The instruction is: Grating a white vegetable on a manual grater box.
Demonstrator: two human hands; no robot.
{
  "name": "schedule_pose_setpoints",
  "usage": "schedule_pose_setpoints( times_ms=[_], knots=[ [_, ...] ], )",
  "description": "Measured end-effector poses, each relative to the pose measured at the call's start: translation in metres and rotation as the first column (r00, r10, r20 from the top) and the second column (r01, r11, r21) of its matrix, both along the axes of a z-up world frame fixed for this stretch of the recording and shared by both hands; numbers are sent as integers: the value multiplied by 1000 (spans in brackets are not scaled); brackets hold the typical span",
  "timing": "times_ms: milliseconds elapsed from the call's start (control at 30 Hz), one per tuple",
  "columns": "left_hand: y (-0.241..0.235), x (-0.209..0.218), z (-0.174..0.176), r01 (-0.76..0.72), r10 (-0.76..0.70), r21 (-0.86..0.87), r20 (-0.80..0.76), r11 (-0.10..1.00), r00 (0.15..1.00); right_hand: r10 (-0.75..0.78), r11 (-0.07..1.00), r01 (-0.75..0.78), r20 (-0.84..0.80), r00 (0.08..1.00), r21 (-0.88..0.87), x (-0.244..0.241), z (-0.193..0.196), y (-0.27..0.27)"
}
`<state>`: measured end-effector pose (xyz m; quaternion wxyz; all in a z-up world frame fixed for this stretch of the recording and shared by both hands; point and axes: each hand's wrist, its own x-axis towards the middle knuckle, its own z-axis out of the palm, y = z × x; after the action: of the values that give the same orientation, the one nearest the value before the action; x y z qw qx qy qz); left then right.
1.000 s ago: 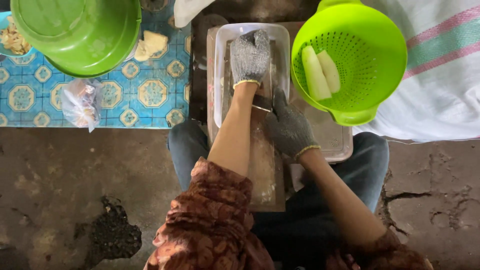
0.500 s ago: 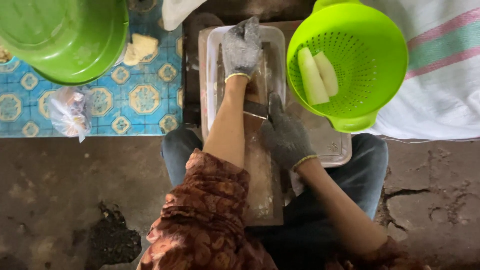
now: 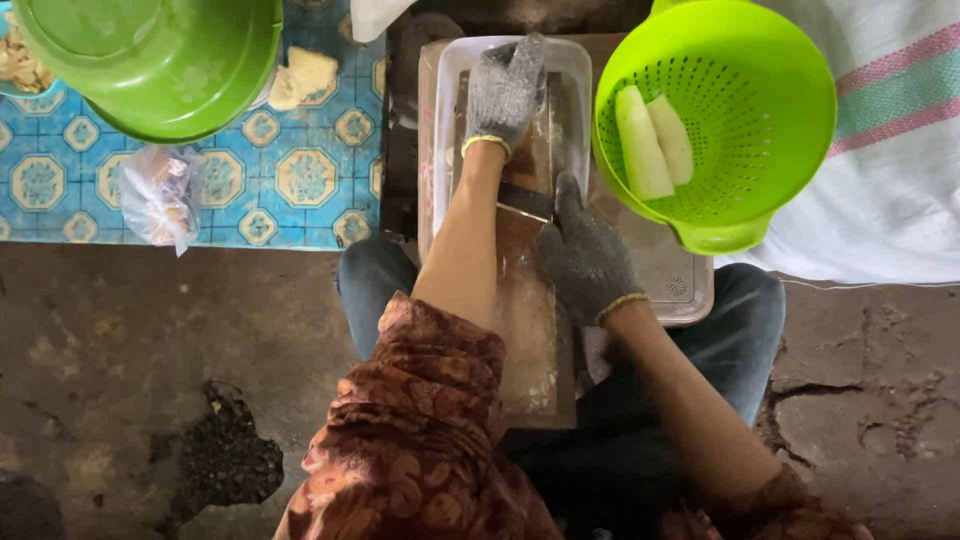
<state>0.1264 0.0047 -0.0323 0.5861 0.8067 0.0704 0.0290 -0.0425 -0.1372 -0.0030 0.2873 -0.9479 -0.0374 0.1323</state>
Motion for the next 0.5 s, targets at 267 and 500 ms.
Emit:
schedule_pose_setpoints(
  times_ms=[267,500],
  knots=[
    [-1,-33,24,-45,31,-123,-110,991,993,-10,1000,9,23,1000,17,1,4,2],
    [-5,-47,10,-45,38,-96,-65,994,997,11,999,-13,52,999,34,0,4,1]
  ],
)
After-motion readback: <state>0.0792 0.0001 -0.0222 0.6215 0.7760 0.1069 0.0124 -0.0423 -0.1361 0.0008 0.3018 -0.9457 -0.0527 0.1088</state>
